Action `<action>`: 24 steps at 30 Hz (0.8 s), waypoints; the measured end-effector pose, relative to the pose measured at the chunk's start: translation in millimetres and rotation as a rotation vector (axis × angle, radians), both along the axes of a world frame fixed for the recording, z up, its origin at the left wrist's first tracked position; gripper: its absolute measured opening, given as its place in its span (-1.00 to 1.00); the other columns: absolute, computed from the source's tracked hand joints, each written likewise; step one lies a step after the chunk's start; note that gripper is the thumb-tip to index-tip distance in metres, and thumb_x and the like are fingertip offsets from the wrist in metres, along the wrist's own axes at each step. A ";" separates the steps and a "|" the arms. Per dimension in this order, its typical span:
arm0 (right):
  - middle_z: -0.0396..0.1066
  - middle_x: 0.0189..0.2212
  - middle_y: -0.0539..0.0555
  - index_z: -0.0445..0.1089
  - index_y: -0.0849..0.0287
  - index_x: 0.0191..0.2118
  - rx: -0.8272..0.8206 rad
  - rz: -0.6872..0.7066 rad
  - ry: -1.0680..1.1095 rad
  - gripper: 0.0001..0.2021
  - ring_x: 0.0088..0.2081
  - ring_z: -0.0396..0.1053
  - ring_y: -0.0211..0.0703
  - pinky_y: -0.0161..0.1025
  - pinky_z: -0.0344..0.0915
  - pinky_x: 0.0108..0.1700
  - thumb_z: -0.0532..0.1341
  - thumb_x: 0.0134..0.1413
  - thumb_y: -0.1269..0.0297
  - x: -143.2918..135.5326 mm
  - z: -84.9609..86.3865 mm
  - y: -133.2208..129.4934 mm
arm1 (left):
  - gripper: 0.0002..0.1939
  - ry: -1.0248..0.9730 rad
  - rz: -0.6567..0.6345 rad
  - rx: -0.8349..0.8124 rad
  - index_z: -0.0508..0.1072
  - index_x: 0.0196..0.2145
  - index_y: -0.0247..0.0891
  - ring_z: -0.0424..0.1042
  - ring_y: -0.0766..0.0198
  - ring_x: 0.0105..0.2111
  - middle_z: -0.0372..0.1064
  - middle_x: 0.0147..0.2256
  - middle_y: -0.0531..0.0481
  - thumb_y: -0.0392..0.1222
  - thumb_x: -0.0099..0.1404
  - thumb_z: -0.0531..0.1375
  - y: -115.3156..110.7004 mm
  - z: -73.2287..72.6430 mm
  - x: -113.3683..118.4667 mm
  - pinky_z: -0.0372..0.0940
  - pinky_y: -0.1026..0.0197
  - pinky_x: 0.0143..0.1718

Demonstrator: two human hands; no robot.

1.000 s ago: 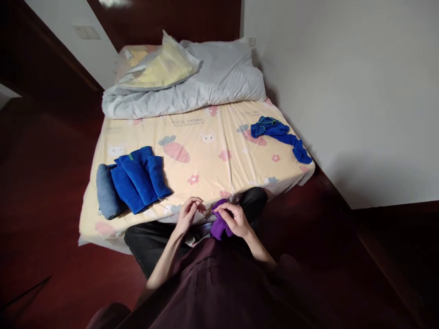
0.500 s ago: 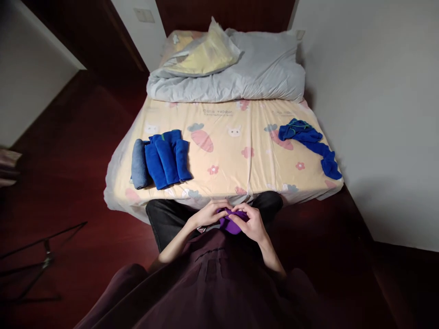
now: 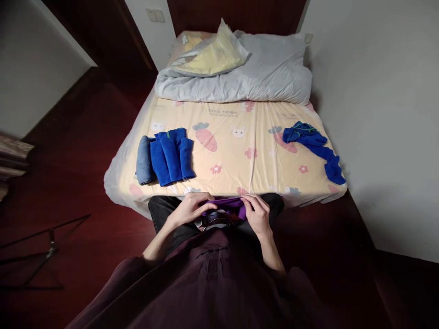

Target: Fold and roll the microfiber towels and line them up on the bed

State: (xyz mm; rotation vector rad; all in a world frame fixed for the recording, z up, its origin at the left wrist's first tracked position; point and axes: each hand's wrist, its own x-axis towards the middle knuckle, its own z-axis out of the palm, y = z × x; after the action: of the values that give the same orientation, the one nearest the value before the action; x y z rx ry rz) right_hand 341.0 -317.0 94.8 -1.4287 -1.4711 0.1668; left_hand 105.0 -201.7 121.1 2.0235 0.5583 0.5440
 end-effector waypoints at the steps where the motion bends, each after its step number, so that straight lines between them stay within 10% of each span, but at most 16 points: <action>1: 0.64 -0.23 0.10 0.60 0.06 -0.16 0.001 -0.003 -0.008 -0.84 -0.18 0.63 -0.07 -0.10 0.58 0.01 0.24 0.43 0.32 -0.2 -4.6 0.8 | -0.53 0.009 -0.022 0.012 0.57 -0.23 -0.25 0.52 0.23 -0.31 0.55 -0.29 -0.05 0.18 0.57 0.10 -0.1 4.9 -3.6 0.35 0.25 -0.21; 6: 0.59 -0.34 0.13 0.50 0.10 -0.18 0.078 -0.205 0.039 -0.77 -0.30 0.59 -0.06 -0.14 0.56 -0.19 0.18 0.47 0.13 -6.9 -31.2 0.9 | -0.55 0.084 -0.061 0.075 0.57 -0.13 -0.24 0.54 0.18 -0.26 0.55 -0.25 -0.06 0.22 0.52 0.16 3.9 7.4 -13.9 0.36 0.22 -0.16; 15: 0.49 -0.40 0.07 0.43 0.12 -0.18 -0.094 -0.180 0.120 -0.74 -0.38 0.47 -0.16 -0.26 0.43 -0.32 0.17 0.47 0.06 26.4 -8.6 -11.0 | -0.45 0.267 0.035 0.097 0.58 -0.25 -0.23 0.52 0.16 -0.33 0.53 -0.32 -0.12 0.34 0.45 0.16 45.1 -72.5 -67.7 0.37 0.23 -0.23; 18: 0.47 -0.44 0.03 0.46 0.13 -0.24 -0.225 -0.065 0.193 -0.71 -0.44 0.43 -0.20 -0.29 0.39 -0.38 0.21 0.43 0.02 44.0 1.0 -15.9 | -0.46 0.273 0.128 0.037 0.60 -0.24 -0.24 0.56 0.14 -0.28 0.59 -0.28 -0.10 0.36 0.36 0.25 50.6 -54.5 -105.0 0.42 0.20 -0.17; 24: 0.43 -0.49 -0.05 0.47 0.13 -0.37 -0.592 0.256 0.303 -0.66 -0.47 0.39 -0.21 -0.31 0.35 -0.43 0.55 -0.01 0.03 68.9 -6.6 -40.6 | -0.59 0.337 0.208 0.076 0.61 -0.29 -0.15 0.54 0.26 -0.31 0.60 -0.30 0.07 0.25 0.41 0.25 39.8 27.0 -181.3 0.44 0.29 -0.21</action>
State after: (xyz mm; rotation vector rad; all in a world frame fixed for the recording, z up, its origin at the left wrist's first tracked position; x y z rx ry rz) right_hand 409.9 -357.6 88.1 -1.5731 -1.4001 1.0035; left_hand -76.4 -161.9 148.1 2.1578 0.9723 0.3498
